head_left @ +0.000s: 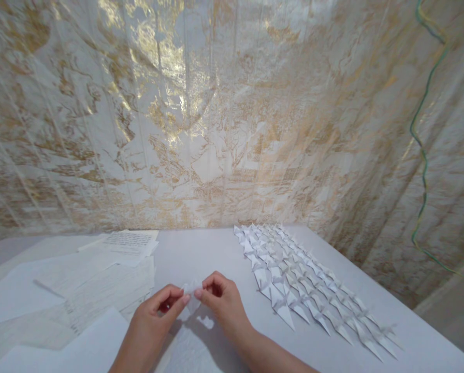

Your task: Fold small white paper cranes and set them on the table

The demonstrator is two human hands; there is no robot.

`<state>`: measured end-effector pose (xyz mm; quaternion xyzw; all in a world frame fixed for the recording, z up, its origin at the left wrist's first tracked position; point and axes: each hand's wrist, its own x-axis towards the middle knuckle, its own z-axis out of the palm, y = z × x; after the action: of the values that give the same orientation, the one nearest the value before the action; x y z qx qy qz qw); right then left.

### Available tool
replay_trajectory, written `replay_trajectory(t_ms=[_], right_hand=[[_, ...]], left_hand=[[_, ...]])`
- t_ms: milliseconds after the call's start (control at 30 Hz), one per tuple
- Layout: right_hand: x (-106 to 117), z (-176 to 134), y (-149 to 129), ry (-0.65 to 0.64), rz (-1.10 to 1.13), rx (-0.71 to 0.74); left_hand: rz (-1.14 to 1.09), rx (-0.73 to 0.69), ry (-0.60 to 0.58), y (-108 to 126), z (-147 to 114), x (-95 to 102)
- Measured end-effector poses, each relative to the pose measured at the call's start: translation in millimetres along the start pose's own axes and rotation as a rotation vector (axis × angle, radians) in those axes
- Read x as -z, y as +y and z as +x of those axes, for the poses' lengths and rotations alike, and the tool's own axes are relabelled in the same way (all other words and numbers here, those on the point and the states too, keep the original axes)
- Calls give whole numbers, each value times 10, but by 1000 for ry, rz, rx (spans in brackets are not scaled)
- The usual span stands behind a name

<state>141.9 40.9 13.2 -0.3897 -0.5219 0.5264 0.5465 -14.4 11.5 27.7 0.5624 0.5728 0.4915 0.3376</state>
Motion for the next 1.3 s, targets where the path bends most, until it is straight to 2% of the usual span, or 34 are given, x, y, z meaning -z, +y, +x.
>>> replay_trajectory(t_ms=[233,533,767,900,1033,1200,1300], right_hand=[[-81,-61,17,10,142,-20],[-83,-51,39,85,217,-83],[-89,-66,31,68,249,-124],[-82,-45,40,6,288,-144],[-77,-26,55,-63,143,-143],[-55,-27,80,-65,103,-131],[-49,-32,67,-55,105,-101]], left_hand=[[-137,14,42,-116,-13,-25],[-227,12,81,-133,-10,-75],[-206,1,104,-139,6,-73],[-153,-17,120,-165,43,-44],[-90,-54,85,-151,31,-50],[-17,-57,46,-156,-31,-89],[12,-32,-89,-188,-50,-104]])
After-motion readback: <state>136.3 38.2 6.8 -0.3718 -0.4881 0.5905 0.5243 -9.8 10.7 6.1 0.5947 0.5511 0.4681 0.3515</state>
